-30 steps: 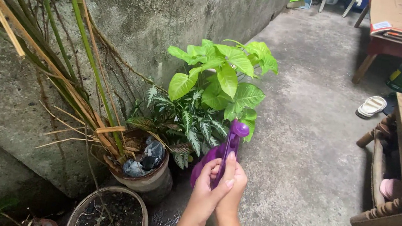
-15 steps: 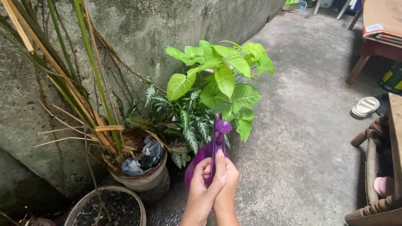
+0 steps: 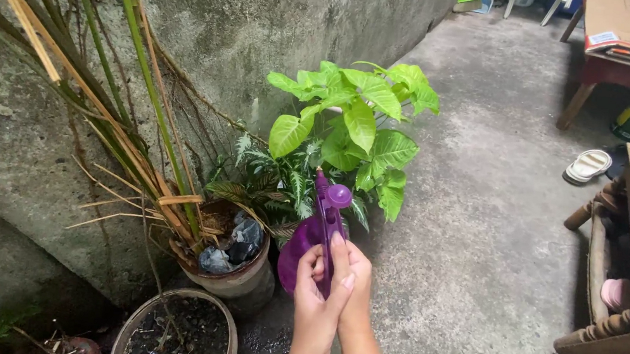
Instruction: Watering several potted plants in an outdoor or semi-outdoor walkway using a purple spray bottle.
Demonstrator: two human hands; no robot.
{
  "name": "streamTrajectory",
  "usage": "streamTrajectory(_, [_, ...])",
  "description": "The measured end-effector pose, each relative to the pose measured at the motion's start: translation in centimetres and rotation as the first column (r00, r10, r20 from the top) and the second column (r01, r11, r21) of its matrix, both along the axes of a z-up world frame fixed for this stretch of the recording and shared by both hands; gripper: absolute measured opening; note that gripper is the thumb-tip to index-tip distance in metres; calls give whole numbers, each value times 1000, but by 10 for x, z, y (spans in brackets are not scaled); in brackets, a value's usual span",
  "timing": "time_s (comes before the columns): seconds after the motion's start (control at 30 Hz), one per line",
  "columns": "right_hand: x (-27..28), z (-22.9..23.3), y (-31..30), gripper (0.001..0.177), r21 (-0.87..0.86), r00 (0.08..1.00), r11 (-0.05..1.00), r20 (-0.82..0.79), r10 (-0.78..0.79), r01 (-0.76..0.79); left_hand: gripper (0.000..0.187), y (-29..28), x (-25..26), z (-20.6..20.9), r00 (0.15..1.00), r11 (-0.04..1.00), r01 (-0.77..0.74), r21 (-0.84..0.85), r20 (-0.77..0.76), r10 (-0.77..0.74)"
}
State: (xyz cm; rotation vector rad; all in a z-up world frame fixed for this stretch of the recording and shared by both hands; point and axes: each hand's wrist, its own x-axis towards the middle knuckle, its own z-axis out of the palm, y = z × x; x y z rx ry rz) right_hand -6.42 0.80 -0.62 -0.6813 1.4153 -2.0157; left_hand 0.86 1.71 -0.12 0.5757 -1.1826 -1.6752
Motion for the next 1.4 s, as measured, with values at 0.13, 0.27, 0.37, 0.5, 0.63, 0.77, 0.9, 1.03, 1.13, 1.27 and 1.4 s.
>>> streamTrajectory(0.13, [2, 0, -2, 42, -28, 999, 999, 33, 27, -26, 65, 0, 4, 8, 999, 999, 15, 47, 29, -16])
streamTrajectory(0.27, [1, 0, -1, 42, -2, 999, 999, 32, -40, 40, 66, -1, 4, 10, 1000, 1000, 21, 22, 13, -21])
streamTrajectory(0.37, [2, 0, 3, 43, -51, 991, 996, 112, -66, 72, 66, -2, 7, 14, 997, 998, 65, -7, 43, -65])
streamTrajectory(0.5, [5, 8, 9, 44, -65, 983, 984, 91, -161, 167, 67, -3, 9, 20, 983, 984, 171, -50, 70, -168])
streamTrajectory(0.63, [4, 18, 13, 43, -40, 982, 982, -29, -186, 184, 68, 4, 7, 28, 980, 981, 189, -37, -50, -190])
streamTrajectory(0.77, [14, 55, 20, 42, -107, 992, 990, -80, -100, 91, 71, 14, 20, 54, 980, 984, 149, -97, -116, -160])
streamTrajectory(0.9, [39, 119, 25, 39, -147, 996, 987, -71, 58, -68, 75, 24, 41, 98, 969, 991, 85, -99, -223, -105])
streamTrajectory(1.03, [62, 149, 20, 39, -294, 970, 926, -15, 243, -237, 76, 29, 65, 132, 976, 981, -44, -190, -216, 2])
streamTrajectory(1.13, [80, 162, 20, 41, -309, 944, 900, 19, 329, -307, 79, 29, 80, 131, 966, 891, -247, -381, -27, 256])
streamTrajectory(1.27, [109, 161, 23, 39, -350, 896, 850, 58, 440, -394, 80, 34, 104, 126, 910, 820, -346, -456, 49, 411])
streamTrajectory(1.4, [119, 151, 17, 39, -325, 899, 852, 8, 437, -411, 79, 34, 115, 124, 930, 838, -349, -420, -41, 366])
